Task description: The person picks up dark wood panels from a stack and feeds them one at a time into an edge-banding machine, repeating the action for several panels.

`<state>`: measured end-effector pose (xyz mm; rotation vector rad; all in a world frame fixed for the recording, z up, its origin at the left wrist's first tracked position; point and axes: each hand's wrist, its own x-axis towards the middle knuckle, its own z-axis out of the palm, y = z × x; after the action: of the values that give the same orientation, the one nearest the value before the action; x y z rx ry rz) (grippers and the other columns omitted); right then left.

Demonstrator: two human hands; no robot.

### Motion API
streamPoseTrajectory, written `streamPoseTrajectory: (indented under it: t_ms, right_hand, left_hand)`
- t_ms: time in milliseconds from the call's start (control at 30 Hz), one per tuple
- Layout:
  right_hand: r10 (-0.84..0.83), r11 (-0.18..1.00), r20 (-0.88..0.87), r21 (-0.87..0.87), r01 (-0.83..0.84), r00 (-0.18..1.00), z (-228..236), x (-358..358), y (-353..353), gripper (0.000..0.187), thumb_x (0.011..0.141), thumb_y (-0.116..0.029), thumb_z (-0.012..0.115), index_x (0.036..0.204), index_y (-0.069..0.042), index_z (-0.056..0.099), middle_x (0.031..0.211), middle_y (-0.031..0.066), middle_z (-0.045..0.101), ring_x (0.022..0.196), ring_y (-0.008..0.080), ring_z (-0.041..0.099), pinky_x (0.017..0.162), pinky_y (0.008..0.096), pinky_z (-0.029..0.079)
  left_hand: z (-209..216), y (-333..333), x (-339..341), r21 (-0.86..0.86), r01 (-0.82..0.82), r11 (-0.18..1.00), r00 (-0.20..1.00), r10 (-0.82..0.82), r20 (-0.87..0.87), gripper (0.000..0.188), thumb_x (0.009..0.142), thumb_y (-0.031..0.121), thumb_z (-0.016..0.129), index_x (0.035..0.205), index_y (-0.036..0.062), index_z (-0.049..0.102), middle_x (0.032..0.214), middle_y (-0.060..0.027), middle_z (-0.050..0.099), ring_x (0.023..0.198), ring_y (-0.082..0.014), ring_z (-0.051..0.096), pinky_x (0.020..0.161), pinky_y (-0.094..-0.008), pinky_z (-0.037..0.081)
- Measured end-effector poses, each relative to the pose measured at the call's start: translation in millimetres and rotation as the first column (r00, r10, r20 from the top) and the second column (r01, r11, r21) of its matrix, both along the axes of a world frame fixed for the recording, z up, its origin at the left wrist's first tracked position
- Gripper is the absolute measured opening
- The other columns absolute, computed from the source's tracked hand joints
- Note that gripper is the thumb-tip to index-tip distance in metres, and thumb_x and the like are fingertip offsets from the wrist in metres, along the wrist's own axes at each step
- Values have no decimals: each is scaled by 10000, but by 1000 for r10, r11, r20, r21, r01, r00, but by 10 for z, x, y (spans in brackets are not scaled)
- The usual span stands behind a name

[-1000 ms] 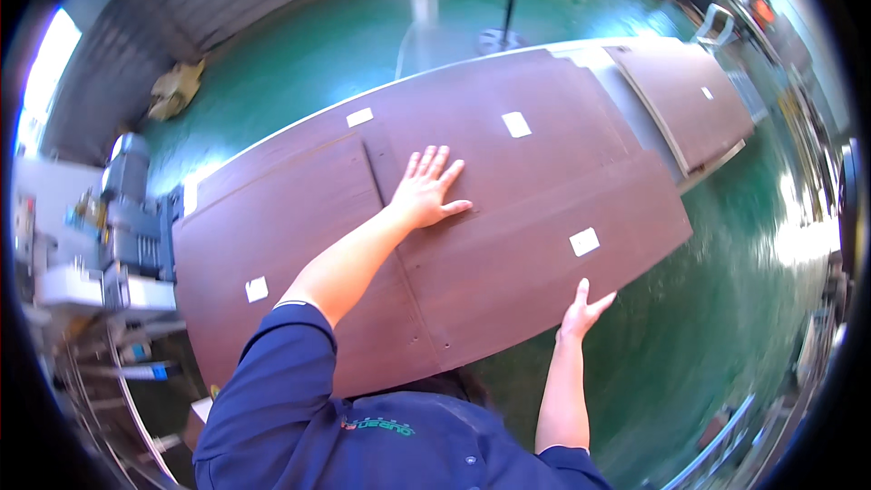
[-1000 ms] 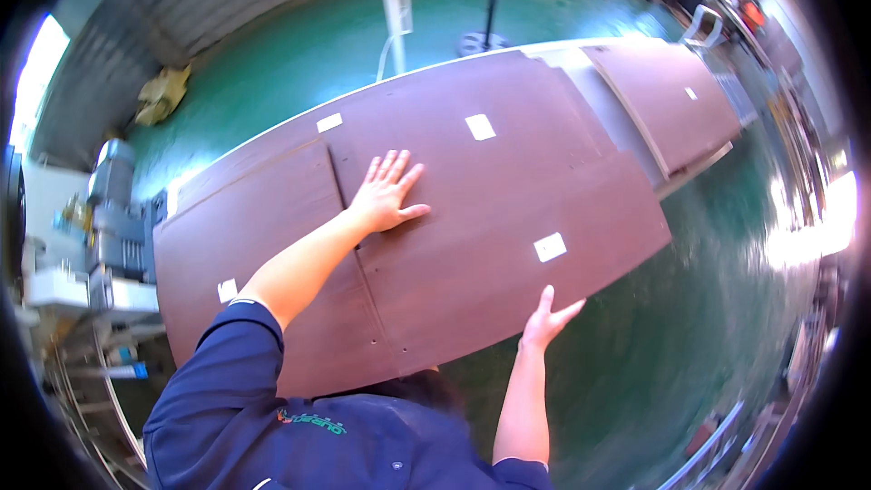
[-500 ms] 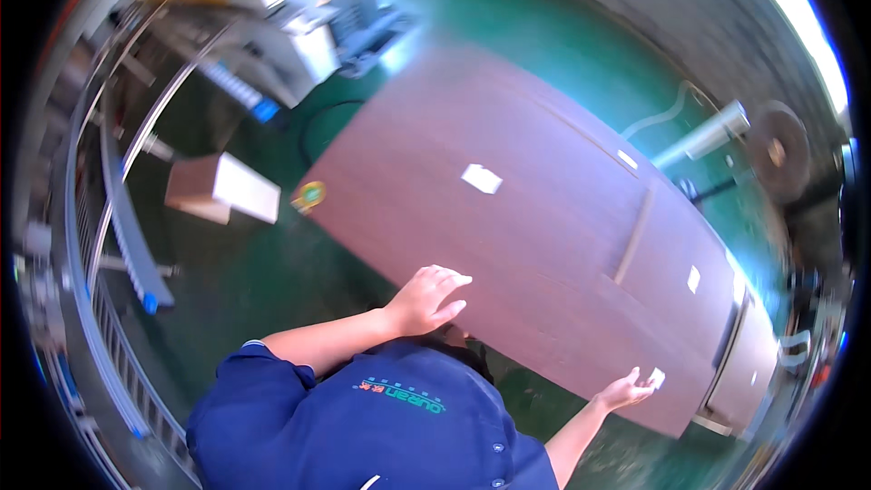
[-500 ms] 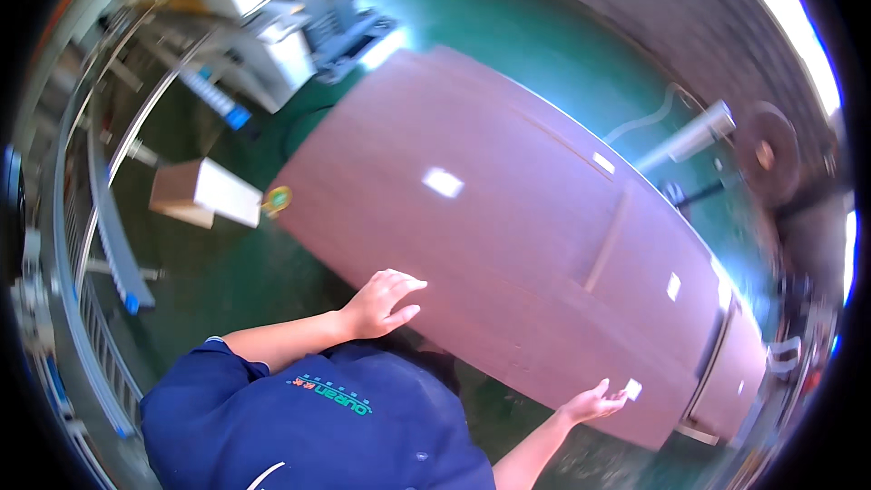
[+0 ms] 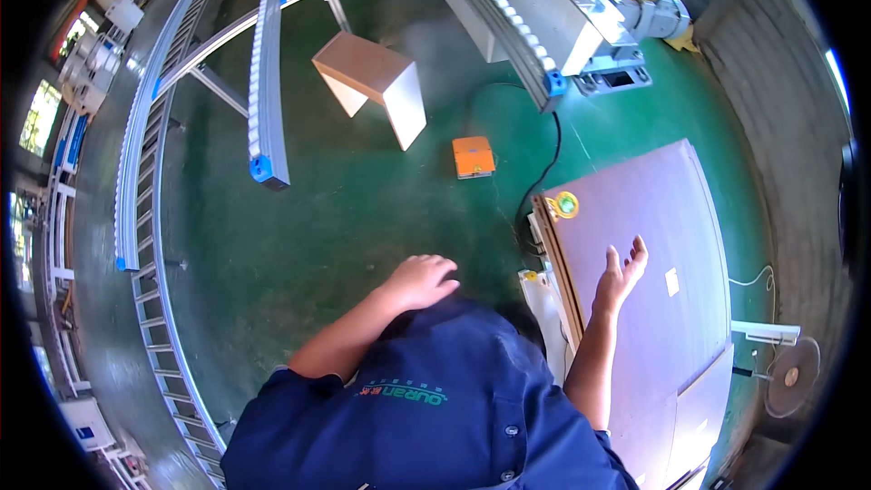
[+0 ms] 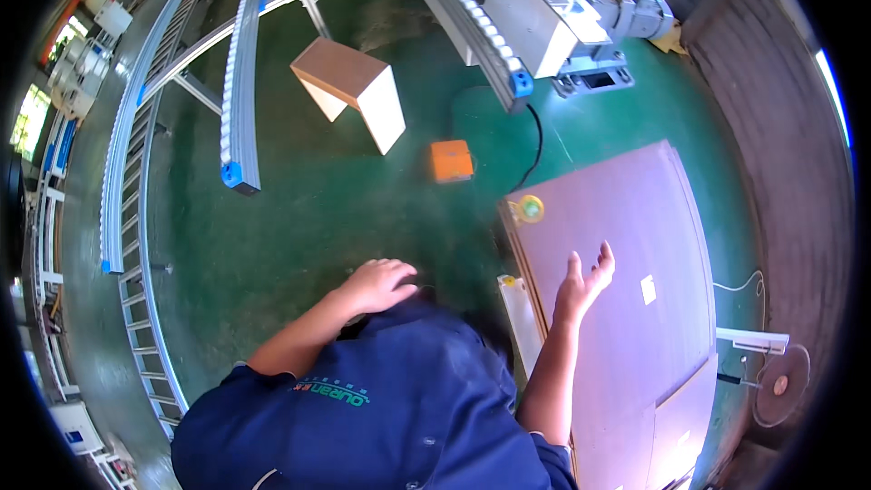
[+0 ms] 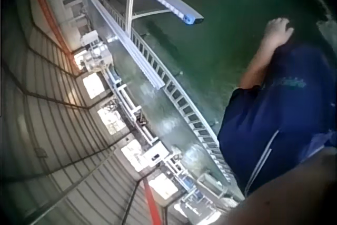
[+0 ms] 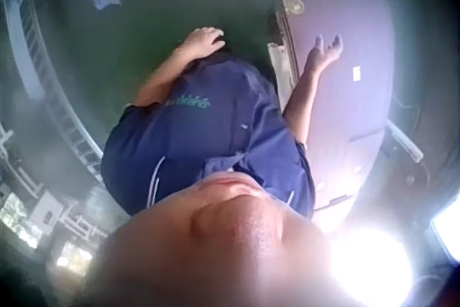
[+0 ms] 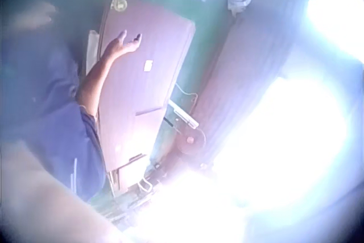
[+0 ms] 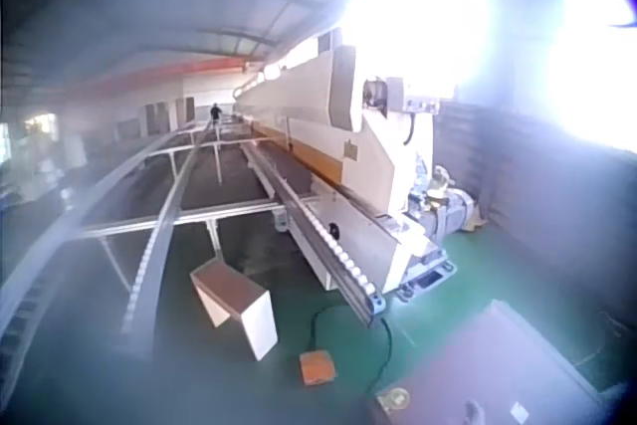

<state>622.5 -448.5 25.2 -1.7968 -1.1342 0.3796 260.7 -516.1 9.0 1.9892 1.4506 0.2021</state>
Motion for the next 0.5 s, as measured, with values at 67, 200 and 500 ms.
streamPoseTrajectory:
  t_ms: [67,200,500]
  right_hand:
    - [91,996,81,-16,-90,993,44,-233,247,571,841,-75,667,1368,-21,453,1350,176,484,1254,317,432,1075,444,341]
    - [93,994,80,-62,-88,992,77,-216,805,514,833,-86,645,1314,2,488,1308,194,511,1242,326,436,1065,451,346]
    - [183,980,12,72,-183,983,-336,-897,2302,511,809,-83,674,1277,44,512,1238,196,560,1163,306,526,1031,419,388]
  left_hand:
    - [-106,-95,-427,-7,-161,987,984,160,-80,411,906,394,595,1168,78,614,1143,-157,647,1089,-357,598,946,-454,464]
    - [-176,-64,-871,-18,-366,930,930,365,-50,414,914,366,610,1183,52,604,1163,-158,649,1078,-332,612,922,-419,486]
    - [-354,529,-1271,-201,-498,843,838,528,136,451,925,359,633,1238,39,578,1182,-159,647,1053,-279,637,893,-373,510]
